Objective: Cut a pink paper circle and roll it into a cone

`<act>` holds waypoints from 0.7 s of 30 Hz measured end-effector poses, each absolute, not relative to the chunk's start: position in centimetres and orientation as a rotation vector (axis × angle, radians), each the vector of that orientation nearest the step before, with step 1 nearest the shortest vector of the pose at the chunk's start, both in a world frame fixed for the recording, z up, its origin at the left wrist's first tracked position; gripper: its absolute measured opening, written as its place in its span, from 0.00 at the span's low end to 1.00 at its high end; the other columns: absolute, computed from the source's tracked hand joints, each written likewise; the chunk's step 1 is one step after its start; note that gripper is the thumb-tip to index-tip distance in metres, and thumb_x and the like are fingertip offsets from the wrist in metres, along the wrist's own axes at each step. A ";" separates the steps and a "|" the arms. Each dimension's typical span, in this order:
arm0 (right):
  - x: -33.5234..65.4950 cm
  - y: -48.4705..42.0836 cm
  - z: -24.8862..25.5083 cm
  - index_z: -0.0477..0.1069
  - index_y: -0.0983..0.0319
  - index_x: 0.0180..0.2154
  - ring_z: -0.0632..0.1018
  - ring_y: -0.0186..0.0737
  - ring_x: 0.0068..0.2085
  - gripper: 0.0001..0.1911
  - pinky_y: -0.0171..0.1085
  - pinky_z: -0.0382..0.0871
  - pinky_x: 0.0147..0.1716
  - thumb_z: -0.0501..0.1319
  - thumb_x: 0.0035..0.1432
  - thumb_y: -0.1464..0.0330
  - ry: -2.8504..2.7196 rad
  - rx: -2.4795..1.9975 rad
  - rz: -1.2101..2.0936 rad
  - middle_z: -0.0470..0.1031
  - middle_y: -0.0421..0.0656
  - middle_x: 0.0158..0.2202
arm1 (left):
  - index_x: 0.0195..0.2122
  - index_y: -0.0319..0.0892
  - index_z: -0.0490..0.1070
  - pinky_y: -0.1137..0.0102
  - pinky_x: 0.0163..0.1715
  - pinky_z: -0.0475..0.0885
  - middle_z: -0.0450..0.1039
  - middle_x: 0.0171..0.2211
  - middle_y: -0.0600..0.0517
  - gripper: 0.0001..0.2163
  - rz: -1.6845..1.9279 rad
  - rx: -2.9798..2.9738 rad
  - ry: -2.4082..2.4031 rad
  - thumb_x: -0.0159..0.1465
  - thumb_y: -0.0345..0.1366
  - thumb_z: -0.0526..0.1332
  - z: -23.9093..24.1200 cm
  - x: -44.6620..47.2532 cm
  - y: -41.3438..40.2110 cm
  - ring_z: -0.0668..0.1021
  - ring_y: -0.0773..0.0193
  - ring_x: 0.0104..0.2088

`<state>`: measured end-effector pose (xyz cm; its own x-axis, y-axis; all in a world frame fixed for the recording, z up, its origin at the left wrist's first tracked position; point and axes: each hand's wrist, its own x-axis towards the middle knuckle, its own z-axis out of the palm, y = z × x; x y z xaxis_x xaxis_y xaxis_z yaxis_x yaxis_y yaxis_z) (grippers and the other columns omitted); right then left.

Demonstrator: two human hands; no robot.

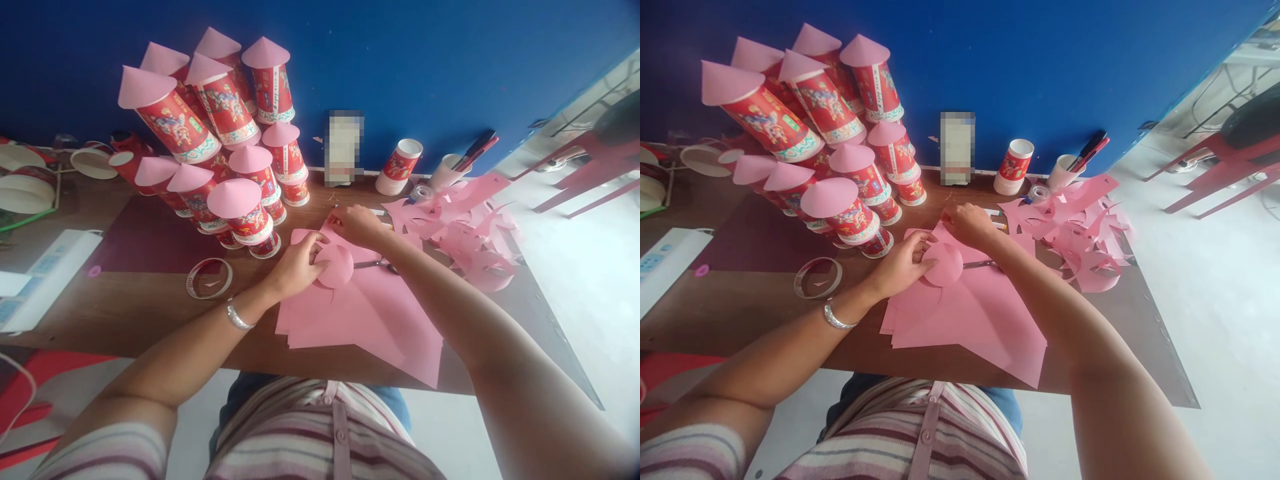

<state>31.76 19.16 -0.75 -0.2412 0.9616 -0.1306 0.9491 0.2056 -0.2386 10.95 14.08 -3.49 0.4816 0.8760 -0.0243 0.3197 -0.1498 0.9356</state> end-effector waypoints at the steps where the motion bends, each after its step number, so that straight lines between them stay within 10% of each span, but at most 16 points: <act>1: 32.3 18.9 -0.8 0.80 0.59 0.52 0.82 0.48 0.47 0.16 0.38 0.67 0.41 0.55 0.73 0.67 -2.379 -1.904 0.394 0.85 0.48 0.50 | 0.50 0.44 0.71 0.65 0.39 0.79 0.80 0.42 0.48 0.17 0.697 1.707 1.046 0.60 0.32 0.69 -3.6 10.9 14.2 0.85 0.57 0.38; 16: 41.0 5.9 -4.2 0.78 0.59 0.49 0.80 0.52 0.55 0.15 0.46 0.79 0.44 0.55 0.71 0.76 -2.542 -1.356 0.006 0.81 0.51 0.53 | 0.52 0.40 0.73 0.54 0.57 0.80 0.74 0.56 0.41 0.15 0.664 2.382 1.103 0.64 0.26 0.67 -3.3 10.2 14.3 0.79 0.50 0.58; 21: 41.3 5.9 -3.4 0.79 0.60 0.47 0.82 0.51 0.50 0.20 0.43 0.78 0.37 0.52 0.67 0.80 -2.499 -1.410 -0.057 0.83 0.51 0.48 | 0.48 0.40 0.74 0.57 0.49 0.82 0.78 0.49 0.44 0.10 0.433 2.465 1.146 0.66 0.28 0.65 -1.9 9.9 13.9 0.84 0.54 0.45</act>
<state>41.26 5.94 -3.41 -0.4893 0.8347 0.2526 0.8453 0.5252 -0.0980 9.90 13.93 -1.92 0.6187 0.7774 0.1134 0.6581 -0.5917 0.4657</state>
